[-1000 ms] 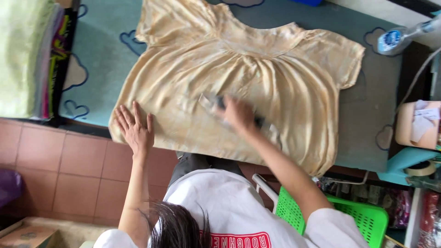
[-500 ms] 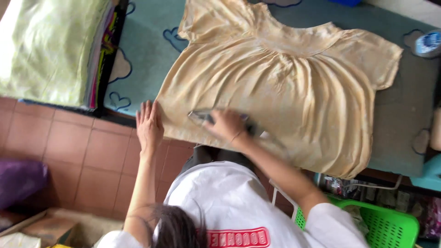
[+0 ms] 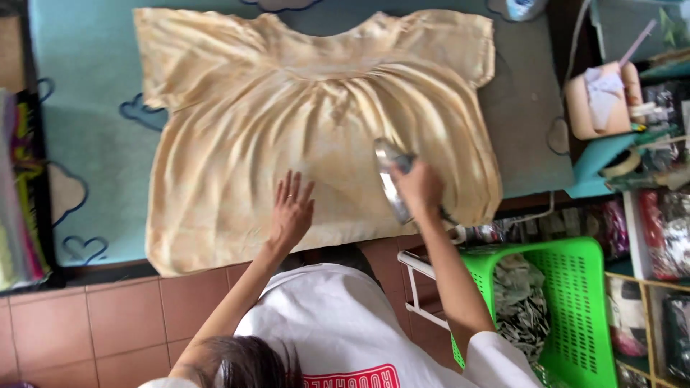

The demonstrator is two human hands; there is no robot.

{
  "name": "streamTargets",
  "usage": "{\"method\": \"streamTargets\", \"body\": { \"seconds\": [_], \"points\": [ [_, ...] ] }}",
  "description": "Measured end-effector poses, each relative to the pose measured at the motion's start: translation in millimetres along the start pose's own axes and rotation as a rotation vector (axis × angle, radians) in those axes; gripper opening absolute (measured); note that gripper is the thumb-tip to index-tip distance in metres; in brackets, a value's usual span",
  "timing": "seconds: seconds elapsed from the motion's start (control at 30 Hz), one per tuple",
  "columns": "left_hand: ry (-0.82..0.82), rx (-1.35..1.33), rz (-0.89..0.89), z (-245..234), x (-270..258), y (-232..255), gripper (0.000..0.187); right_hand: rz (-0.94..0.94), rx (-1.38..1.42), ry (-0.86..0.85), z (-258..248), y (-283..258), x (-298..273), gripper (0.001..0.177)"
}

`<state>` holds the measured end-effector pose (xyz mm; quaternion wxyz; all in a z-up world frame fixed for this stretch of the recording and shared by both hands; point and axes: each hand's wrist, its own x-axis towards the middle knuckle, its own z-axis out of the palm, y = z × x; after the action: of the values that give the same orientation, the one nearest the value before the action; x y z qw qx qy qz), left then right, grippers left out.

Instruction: The person irons a yellow garment thoroughly on an ironing board and then folds it into a neat rectangle using a clipboard as a folding template.

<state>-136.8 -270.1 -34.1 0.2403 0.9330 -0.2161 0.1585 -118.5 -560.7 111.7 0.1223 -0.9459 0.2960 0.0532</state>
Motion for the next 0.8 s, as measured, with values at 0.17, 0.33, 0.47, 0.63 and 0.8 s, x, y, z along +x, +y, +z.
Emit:
{"method": "streamTargets", "body": {
  "seconds": [0.17,0.33,0.47,0.63,0.8],
  "points": [
    [-0.094,0.006,0.029,39.2,35.9,40.2,0.053,0.135,0.016,0.168,-15.3,79.6,103.6,0.053],
    [-0.264,0.026,-0.130,38.4,61.5,73.3,0.065,0.097,0.072,0.086,-11.7,70.3,115.0,0.051],
    [-0.373,0.083,-0.315,40.2,65.9,80.5,0.069,-0.111,0.119,-0.141,-18.3,-0.2,64.5,0.050],
    [-0.456,0.162,-0.336,31.0,65.9,84.5,0.072,-0.290,0.093,-0.076,10.7,-5.7,142.2,0.056],
    [-0.405,0.171,-0.323,32.8,69.1,83.1,0.074,-0.225,0.044,0.188,-26.5,35.9,232.5,0.046]
  ]
}}
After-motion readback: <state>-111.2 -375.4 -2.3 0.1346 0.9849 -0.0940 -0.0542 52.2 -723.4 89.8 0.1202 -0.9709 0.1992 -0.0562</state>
